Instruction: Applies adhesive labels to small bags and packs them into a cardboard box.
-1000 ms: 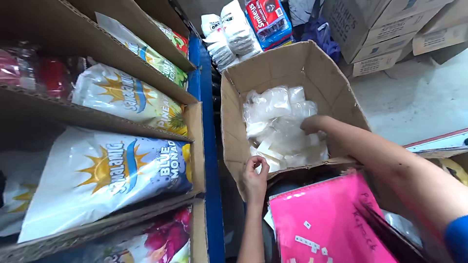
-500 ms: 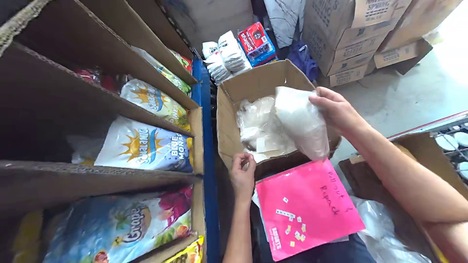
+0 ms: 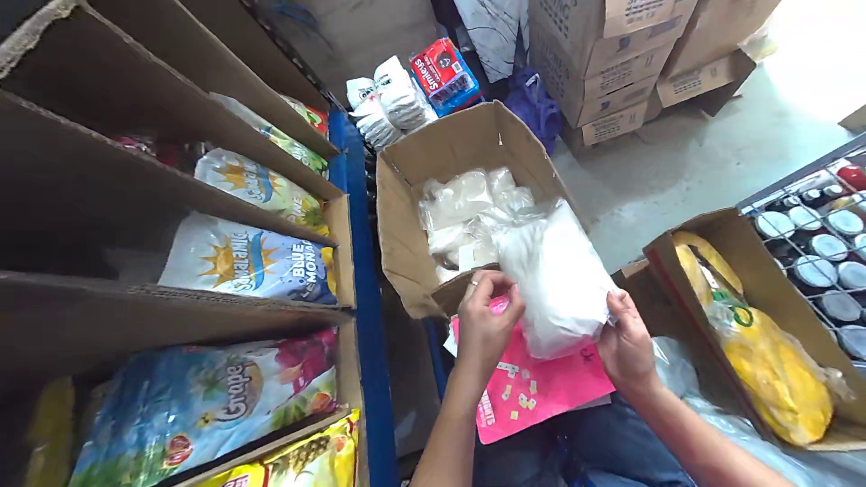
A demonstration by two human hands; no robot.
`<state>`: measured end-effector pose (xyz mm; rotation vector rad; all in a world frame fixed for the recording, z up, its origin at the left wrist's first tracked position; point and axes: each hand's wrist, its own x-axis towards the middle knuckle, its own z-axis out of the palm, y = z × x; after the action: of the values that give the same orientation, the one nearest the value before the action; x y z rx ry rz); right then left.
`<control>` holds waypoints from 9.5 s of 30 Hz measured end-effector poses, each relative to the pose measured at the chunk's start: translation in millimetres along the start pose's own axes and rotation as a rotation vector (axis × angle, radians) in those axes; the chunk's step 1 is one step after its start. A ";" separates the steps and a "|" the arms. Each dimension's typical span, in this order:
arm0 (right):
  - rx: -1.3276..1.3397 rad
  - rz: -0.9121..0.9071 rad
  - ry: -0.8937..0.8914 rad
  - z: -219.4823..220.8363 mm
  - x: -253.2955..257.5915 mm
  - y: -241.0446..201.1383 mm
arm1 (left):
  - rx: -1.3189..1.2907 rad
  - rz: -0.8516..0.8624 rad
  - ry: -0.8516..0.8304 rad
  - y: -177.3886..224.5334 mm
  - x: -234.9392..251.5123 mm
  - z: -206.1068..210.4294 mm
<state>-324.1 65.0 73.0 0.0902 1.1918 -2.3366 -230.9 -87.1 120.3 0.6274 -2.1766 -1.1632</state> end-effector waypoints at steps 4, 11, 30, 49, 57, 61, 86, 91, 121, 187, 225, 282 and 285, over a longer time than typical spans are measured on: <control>0.000 0.028 -0.029 -5.0 -2.4 -0.3 | 0.203 0.027 -0.134 10.8 5.1 17.1; 0.008 0.046 -0.056 -9.9 -1.2 0.5 | 0.492 0.003 -0.066 19.3 10.4 45.7; 0.049 0.068 -0.042 -14.0 -0.7 -0.2 | 0.571 0.007 -0.193 24.2 3.4 45.7; 0.039 0.090 -0.036 -14.9 0.8 -1.7 | 0.382 -0.017 -0.205 12.7 42.7 37.3; -0.009 0.108 -0.048 -12.1 0.6 -7.3 | 0.542 -0.240 -0.277 -11.5 88.0 39.0; -0.017 0.105 -0.050 -12.7 1.0 -6.7 | 0.532 -0.240 -0.186 -15.1 85.3 31.1; -0.314 0.266 -0.366 10.7 29.9 -82.7 | 0.543 -0.554 -0.499 -100.3 122.1 17.7; -0.339 0.237 -0.288 -8.2 22.2 -107.6 | 0.480 -0.537 -0.446 -126.0 113.4 4.7; -1.652 1.131 -0.044 -373.5 -156.1 -138.4 | 0.352 -0.441 -0.542 -149.3 75.3 -7.7; -1.634 -0.321 -0.870 -4.9 -69.0 52.6 | 0.156 -0.311 0.062 -47.2 -109.7 -36.2; -0.754 0.532 -1.001 9.9 -8.5 -18.2 | -0.178 -0.291 -0.242 9.0 -112.3 -38.1; -0.514 0.748 -0.980 4.3 -6.2 -33.1 | 0.247 -0.035 -0.127 39.6 -104.2 -25.0; -0.555 0.709 -0.976 5.9 -8.3 -35.1 | 0.259 -0.024 -0.132 40.5 -104.1 -25.0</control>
<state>-332.4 80.9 104.9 -0.6370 0.9846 -1.1083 -144.3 -14.2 137.4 0.7035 -2.4621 -0.9658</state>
